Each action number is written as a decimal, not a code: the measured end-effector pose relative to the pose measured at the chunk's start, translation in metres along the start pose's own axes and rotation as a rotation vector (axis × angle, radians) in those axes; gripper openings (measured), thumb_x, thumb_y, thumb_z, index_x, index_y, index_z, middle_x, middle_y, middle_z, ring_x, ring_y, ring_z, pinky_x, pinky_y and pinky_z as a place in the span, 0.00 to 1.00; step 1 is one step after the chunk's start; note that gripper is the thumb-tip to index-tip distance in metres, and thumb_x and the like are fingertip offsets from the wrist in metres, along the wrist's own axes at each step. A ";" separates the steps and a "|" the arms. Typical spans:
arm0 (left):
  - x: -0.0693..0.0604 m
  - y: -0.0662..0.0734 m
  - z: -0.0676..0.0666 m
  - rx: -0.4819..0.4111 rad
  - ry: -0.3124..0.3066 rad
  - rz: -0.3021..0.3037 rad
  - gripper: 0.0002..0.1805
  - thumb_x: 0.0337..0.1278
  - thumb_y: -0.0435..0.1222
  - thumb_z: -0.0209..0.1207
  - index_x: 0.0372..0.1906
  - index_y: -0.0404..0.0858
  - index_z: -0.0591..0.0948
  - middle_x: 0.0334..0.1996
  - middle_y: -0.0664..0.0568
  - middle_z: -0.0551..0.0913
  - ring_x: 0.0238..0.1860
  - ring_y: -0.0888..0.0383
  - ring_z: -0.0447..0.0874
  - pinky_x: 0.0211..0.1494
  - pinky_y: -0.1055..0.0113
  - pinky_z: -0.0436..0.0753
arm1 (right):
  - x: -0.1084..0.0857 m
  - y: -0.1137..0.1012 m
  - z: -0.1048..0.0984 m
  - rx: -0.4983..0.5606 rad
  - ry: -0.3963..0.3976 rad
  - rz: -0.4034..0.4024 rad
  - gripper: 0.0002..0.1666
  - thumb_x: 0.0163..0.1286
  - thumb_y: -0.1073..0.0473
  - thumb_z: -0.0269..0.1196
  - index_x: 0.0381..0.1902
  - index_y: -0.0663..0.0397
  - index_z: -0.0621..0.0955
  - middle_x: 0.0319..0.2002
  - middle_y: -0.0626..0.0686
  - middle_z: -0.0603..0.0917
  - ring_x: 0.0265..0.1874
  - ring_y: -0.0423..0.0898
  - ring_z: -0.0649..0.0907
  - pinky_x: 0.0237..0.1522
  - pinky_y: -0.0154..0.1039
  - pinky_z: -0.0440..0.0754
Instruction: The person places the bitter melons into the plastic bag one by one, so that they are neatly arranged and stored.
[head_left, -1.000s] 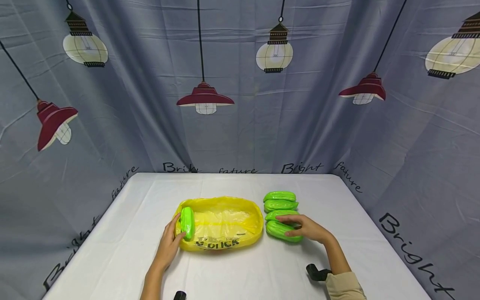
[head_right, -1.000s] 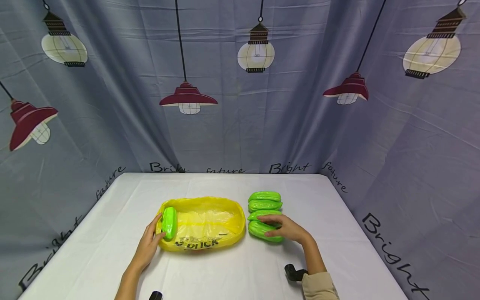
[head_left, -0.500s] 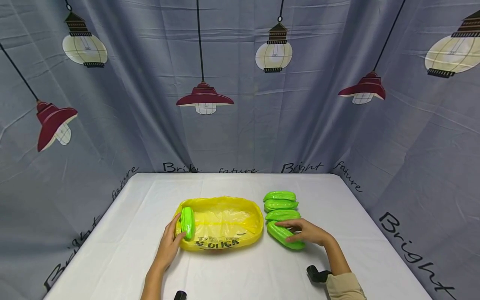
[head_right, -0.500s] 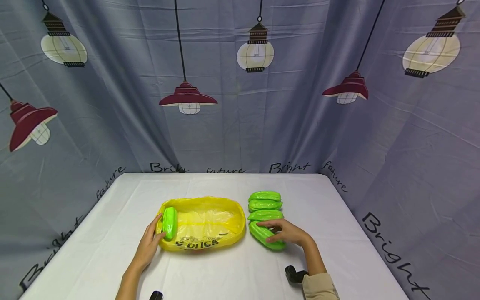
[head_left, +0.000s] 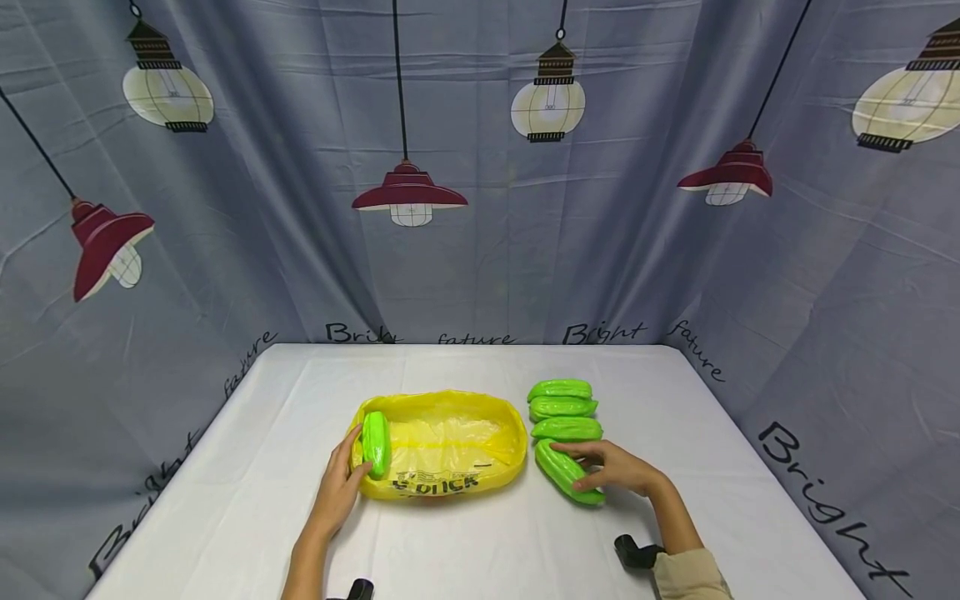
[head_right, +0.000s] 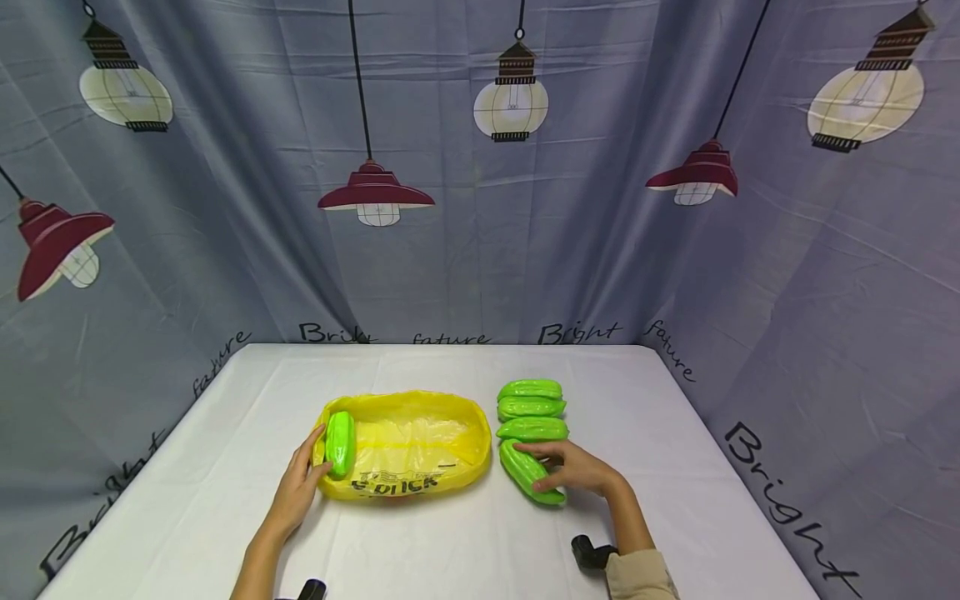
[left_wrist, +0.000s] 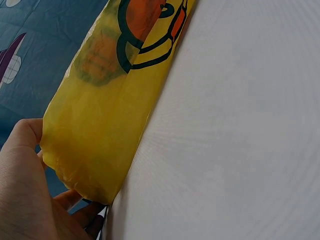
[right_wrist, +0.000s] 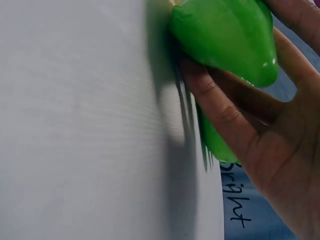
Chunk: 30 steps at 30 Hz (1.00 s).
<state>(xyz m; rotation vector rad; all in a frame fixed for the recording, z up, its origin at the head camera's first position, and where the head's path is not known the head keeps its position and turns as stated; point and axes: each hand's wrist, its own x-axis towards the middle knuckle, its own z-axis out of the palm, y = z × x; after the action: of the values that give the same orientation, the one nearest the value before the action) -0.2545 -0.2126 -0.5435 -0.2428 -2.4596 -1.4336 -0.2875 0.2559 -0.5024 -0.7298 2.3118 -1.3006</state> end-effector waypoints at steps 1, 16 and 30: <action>0.000 0.000 0.000 -0.001 -0.001 -0.001 0.32 0.64 0.35 0.50 0.71 0.44 0.55 0.65 0.34 0.56 0.65 0.35 0.52 0.63 0.37 0.51 | -0.001 0.000 0.001 -0.002 0.009 0.002 0.38 0.55 0.56 0.69 0.64 0.43 0.70 0.62 0.52 0.70 0.57 0.56 0.71 0.55 0.53 0.70; 0.001 0.001 0.001 -0.007 0.008 0.036 0.32 0.63 0.34 0.51 0.71 0.43 0.56 0.65 0.34 0.57 0.65 0.35 0.52 0.62 0.37 0.52 | -0.011 -0.013 0.016 0.022 0.094 -0.036 0.38 0.55 0.56 0.69 0.64 0.46 0.70 0.63 0.53 0.69 0.55 0.55 0.73 0.56 0.55 0.69; -0.001 0.002 -0.002 -0.007 -0.014 -0.015 0.32 0.64 0.36 0.50 0.71 0.46 0.55 0.67 0.37 0.55 0.67 0.37 0.51 0.64 0.38 0.51 | -0.005 -0.042 0.024 0.083 0.185 -0.116 0.40 0.55 0.60 0.68 0.66 0.47 0.68 0.60 0.55 0.71 0.51 0.56 0.75 0.49 0.47 0.76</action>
<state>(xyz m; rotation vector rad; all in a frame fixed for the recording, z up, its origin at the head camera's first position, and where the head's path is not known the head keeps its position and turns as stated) -0.2524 -0.2128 -0.5412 -0.2368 -2.4734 -1.4513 -0.2596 0.2245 -0.4772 -0.7550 2.3709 -1.5659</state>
